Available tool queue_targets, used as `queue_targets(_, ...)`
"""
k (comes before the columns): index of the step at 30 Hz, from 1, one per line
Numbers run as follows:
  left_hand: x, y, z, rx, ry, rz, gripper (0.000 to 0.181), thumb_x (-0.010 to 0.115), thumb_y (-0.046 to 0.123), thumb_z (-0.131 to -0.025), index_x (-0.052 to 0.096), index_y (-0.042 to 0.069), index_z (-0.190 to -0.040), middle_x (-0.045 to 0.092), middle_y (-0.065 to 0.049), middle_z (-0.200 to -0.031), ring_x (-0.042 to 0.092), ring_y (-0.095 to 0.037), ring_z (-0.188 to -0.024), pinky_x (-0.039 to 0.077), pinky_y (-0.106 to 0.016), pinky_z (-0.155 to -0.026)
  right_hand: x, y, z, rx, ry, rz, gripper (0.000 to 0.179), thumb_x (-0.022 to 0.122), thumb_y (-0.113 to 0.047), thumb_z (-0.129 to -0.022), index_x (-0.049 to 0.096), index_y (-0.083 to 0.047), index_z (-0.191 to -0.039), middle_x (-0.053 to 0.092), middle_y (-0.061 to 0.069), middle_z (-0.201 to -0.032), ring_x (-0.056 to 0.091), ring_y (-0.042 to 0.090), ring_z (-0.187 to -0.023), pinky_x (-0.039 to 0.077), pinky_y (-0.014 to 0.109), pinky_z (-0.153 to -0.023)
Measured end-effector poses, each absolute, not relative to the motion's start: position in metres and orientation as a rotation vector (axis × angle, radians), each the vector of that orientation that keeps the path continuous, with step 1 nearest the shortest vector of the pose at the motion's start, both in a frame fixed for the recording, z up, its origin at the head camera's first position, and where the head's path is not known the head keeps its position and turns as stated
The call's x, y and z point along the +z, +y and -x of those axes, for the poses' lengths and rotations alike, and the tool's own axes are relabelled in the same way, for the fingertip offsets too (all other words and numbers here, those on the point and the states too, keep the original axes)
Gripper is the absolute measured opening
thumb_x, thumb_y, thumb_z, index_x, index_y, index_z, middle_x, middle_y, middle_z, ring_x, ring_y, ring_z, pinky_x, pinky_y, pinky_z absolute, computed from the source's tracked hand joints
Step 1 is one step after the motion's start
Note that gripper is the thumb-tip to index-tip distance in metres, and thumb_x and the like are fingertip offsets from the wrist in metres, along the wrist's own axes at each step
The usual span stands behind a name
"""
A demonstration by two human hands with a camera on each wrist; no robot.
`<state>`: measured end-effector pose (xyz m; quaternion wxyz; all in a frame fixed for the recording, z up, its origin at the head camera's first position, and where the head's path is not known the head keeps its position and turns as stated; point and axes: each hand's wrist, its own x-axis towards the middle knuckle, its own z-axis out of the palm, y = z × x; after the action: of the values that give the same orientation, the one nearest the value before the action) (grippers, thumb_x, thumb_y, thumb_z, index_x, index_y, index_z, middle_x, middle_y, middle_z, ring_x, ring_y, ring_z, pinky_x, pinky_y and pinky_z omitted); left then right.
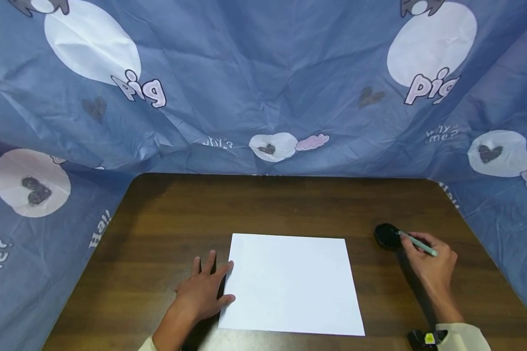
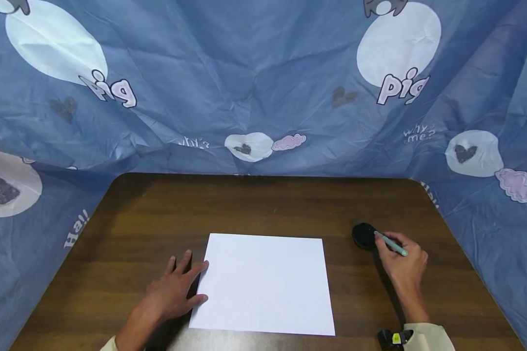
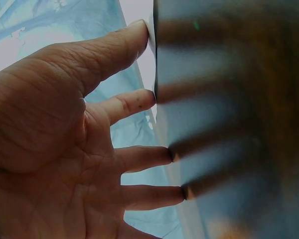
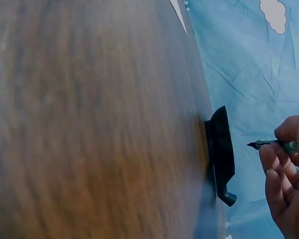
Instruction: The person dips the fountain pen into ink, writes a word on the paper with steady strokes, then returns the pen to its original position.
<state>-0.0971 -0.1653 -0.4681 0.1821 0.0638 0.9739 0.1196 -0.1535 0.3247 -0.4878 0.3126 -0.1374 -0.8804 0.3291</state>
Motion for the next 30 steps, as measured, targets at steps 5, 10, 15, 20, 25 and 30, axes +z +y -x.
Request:
queue_targets(5, -0.468, -0.164, 0.099, 0.327, 2.746, -0.169, 0.076, 0.074, 0.05, -0.086, 0.044, 0.026, -0.151, 0.021, -0.02, -0.162, 0.019, -0.055, -0.143, 0.041, -0.08, -0.071, -0.486, 0.323, 0.155, 0.882, -2.313, 0.34, 0.02, 0.082, -0.026, -0.08, 0.078, -0.008, -0.088, 0.062, -0.024, -0.064, 0.047, -0.013, -0.055, 0.035, 0.024, -0.065)
queue_targets(10, -0.467, -0.165, 0.098, 0.319, 2.748, -0.166, 0.076, 0.074, 0.051, -0.086, 0.045, 0.026, -0.151, 0.022, -0.02, -0.162, 0.02, -0.054, -0.143, 0.041, -0.08, -0.071, -0.484, 0.316, 0.154, 0.907, -2.299, 0.319, 0.018, 0.083, -0.025, -0.08, 0.078, -0.009, -0.086, 0.061, -0.027, -0.065, 0.048, -0.014, -0.055, 0.034, 0.021, -0.066)
queue_targets(15, -0.466, -0.166, 0.096, 0.305, 2.743, -0.175, 0.076, 0.073, 0.051, -0.086, 0.044, 0.026, -0.151, 0.021, -0.02, -0.162, 0.02, -0.054, -0.143, 0.041, -0.08, -0.071, -0.483, 0.311, 0.152, 0.939, -2.295, 0.302, 0.015, 0.084, -0.025, -0.079, 0.079, -0.011, -0.085, 0.064, -0.024, -0.064, 0.05, -0.013, -0.056, 0.035, 0.018, -0.066)
queue_targets(20, -0.466, -0.166, 0.094, 0.335, 2.749, -0.185, 0.075, 0.073, 0.05, -0.087, 0.044, 0.026, -0.152, 0.022, -0.02, -0.162, 0.02, -0.054, -0.143, 0.04, -0.081, -0.071, -0.48, 0.31, 0.154, 0.93, -2.285, 0.283, 0.014, 0.083, -0.025, -0.079, 0.079, -0.013, -0.084, 0.065, -0.021, -0.063, 0.051, -0.012, -0.054, 0.035, 0.016, -0.064)
queue_targets(25, -0.466, -0.165, 0.094, 0.332, 2.76, -0.18, 0.074, 0.073, 0.049, -0.087, 0.045, 0.025, -0.151, 0.023, -0.02, -0.162, 0.021, -0.054, -0.143, 0.04, -0.081, -0.071, -0.48, 0.311, 0.156, 0.897, -2.291, 0.271, 0.015, 0.083, -0.025, -0.08, 0.079, -0.012, -0.084, 0.062, -0.026, -0.064, 0.049, -0.013, -0.055, 0.035, 0.018, -0.062)
queue_targets(30, -0.466, -0.165, 0.096, 0.32, 2.761, -0.175, 0.075, 0.074, 0.05, -0.086, 0.045, 0.026, -0.151, 0.023, -0.021, -0.162, 0.021, -0.054, -0.143, 0.04, -0.081, -0.072, -0.481, 0.309, 0.156, 0.913, -2.29, 0.283, 0.016, 0.083, -0.025, -0.08, 0.078, -0.01, -0.085, 0.06, -0.03, -0.065, 0.049, -0.013, -0.056, 0.035, 0.017, -0.063)
